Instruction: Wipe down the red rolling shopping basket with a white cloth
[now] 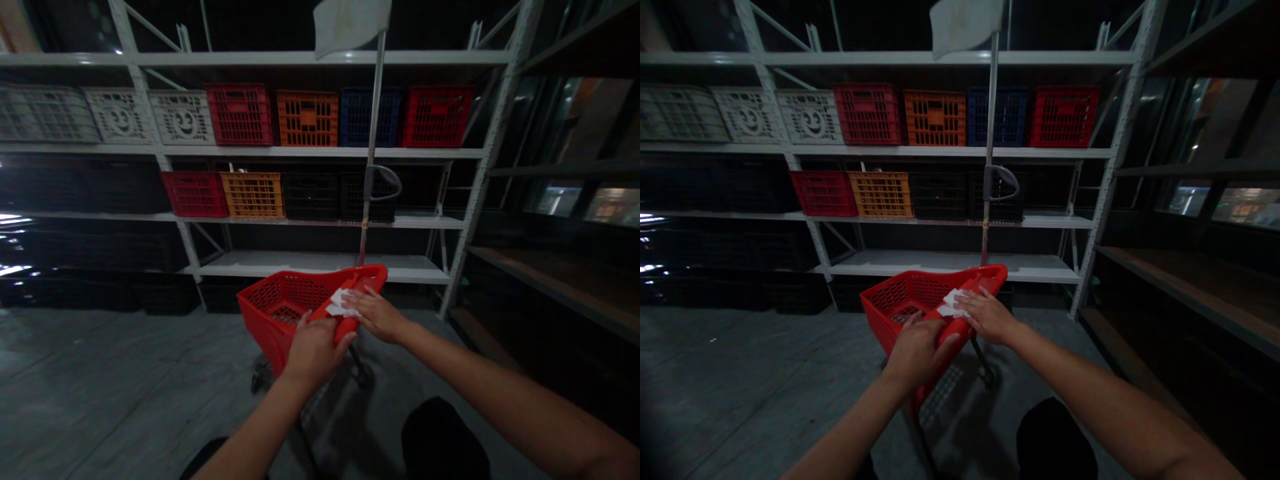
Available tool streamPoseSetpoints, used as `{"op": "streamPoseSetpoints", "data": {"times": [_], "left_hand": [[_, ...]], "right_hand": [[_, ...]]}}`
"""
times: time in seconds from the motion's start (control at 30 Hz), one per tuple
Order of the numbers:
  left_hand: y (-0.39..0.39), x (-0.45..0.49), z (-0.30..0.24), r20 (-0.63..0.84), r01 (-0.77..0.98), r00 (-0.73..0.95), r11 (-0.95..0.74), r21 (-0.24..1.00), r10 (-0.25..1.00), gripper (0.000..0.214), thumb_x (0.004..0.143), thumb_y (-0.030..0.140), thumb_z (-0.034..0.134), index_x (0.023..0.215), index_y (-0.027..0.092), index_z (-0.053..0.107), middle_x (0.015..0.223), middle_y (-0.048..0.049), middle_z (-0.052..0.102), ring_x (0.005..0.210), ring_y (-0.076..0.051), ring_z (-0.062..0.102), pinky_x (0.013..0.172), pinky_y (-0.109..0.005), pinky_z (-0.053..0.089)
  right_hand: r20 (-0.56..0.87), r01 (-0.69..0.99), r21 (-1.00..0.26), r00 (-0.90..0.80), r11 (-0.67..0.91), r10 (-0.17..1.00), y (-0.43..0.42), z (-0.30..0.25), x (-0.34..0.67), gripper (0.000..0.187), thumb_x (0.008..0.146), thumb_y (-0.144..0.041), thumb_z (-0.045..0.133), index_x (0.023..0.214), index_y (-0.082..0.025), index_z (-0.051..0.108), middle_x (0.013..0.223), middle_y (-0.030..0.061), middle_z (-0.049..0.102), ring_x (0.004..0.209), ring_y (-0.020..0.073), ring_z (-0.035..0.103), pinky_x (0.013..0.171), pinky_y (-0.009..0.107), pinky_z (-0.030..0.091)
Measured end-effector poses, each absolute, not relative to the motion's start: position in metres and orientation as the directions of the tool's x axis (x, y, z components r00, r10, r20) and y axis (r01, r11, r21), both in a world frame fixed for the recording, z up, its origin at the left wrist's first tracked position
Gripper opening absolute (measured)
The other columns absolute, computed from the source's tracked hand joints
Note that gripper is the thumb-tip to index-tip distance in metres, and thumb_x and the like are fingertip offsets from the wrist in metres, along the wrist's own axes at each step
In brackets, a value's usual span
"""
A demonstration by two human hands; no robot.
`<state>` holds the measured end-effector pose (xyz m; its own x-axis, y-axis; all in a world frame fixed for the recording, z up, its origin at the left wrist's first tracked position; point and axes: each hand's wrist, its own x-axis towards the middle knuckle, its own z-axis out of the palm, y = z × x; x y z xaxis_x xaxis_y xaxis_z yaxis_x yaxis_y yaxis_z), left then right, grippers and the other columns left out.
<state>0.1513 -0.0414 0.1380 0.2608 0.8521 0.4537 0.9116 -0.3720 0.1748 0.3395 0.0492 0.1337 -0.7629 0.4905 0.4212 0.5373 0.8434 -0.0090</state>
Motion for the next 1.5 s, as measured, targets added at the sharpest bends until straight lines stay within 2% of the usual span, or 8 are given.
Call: {"op": "streamPoseSetpoints", "data": {"times": [0.17,0.27,0.57,0.67,0.9,1.17,1.37,1.5], "left_hand": [[-0.040,0.163,0.136,0.334,0.973,0.161,-0.207,0.106,0.929,0.056,0.082,0.060,0.026,0.090,0.015,0.060,0.082,-0.0132,0.066,0.079,-0.026,0.062,0.074,-0.036,0.043],[-0.038,0.161,0.134,0.351,0.980,0.147,-0.184,0.073,0.925,0.057,0.083,0.058,0.023,0.090,0.015,0.060,0.080,-0.0137,0.066,0.079,-0.027,0.062,0.072,-0.036,0.043],[-0.038,0.152,0.134,0.346,0.978,0.177,-0.203,0.042,0.921,0.055,0.085,0.056,0.023,0.092,0.017,0.060,0.084,-0.0120,0.067,0.079,-0.024,0.063,0.073,-0.035,0.046],[-0.039,0.151,0.135,0.347,0.980,0.164,-0.192,0.049,0.923,0.053,0.084,0.056,0.024,0.091,0.018,0.061,0.081,-0.0110,0.068,0.076,-0.023,0.064,0.072,-0.035,0.046],[-0.038,0.154,0.135,0.351,0.986,0.135,-0.161,0.047,0.926,0.053,0.083,0.057,0.027,0.092,0.017,0.062,0.081,-0.0116,0.068,0.077,-0.024,0.064,0.072,-0.035,0.046],[-0.039,0.145,0.133,0.388,0.985,0.140,-0.167,0.037,0.911,0.060,0.081,0.063,0.027,0.095,0.016,0.062,0.083,-0.0124,0.068,0.081,-0.024,0.064,0.074,-0.033,0.046],[-0.040,0.143,0.134,0.365,0.988,0.126,-0.148,0.034,0.922,0.061,0.078,0.066,0.030,0.087,0.016,0.064,0.080,-0.0121,0.068,0.079,-0.024,0.064,0.072,-0.033,0.047],[-0.039,0.143,0.133,0.380,0.989,0.117,-0.144,0.044,0.918,0.059,0.079,0.064,0.031,0.094,0.016,0.063,0.081,-0.0124,0.069,0.079,-0.023,0.064,0.073,-0.033,0.047]], "right_hand": [[0.465,0.878,0.005,-0.426,0.479,0.776,0.099,0.141,0.374,0.040,0.090,-0.020,0.031,0.124,-0.011,0.049,0.128,0.0133,0.051,0.124,0.0227,0.039,0.106,0.046,0.021],[0.527,0.949,-0.042,-0.245,0.313,0.814,0.118,0.134,0.390,0.040,0.087,-0.019,0.036,0.122,-0.010,0.051,0.130,0.0163,0.047,0.127,0.0261,0.034,0.104,0.049,0.023],[0.592,0.539,-0.154,-0.621,0.828,0.514,0.065,0.121,0.350,0.038,0.092,-0.028,0.032,0.125,-0.024,0.051,0.134,0.0044,0.045,0.126,0.0178,0.037,0.107,0.040,0.027],[0.539,0.516,-0.109,-0.687,0.850,0.487,0.063,0.132,0.347,0.037,0.092,-0.032,0.034,0.125,-0.026,0.050,0.135,0.0022,0.043,0.127,0.0180,0.035,0.108,0.040,0.025],[0.476,0.740,-0.181,-0.510,0.647,0.716,0.105,0.147,0.348,0.038,0.092,-0.027,0.033,0.124,-0.018,0.051,0.126,0.0066,0.053,0.120,0.0185,0.045,0.104,0.038,0.032],[0.503,0.413,-0.022,-0.782,0.910,0.367,0.033,0.129,0.324,0.038,0.092,-0.030,0.035,0.124,-0.016,0.051,0.129,0.0066,0.051,0.122,0.0151,0.043,0.104,0.031,0.032],[0.308,0.821,-0.137,-0.497,0.554,0.812,0.094,0.165,0.345,0.037,0.095,-0.026,0.027,0.118,-0.014,0.055,0.121,0.0107,0.056,0.116,0.0196,0.048,0.100,0.033,0.034],[0.132,0.891,-0.144,-0.413,0.430,0.901,0.134,0.185,0.337,0.027,0.092,-0.029,0.042,0.107,-0.014,0.057,0.110,0.0104,0.058,0.098,0.0206,0.057,0.086,0.039,0.045]]}}
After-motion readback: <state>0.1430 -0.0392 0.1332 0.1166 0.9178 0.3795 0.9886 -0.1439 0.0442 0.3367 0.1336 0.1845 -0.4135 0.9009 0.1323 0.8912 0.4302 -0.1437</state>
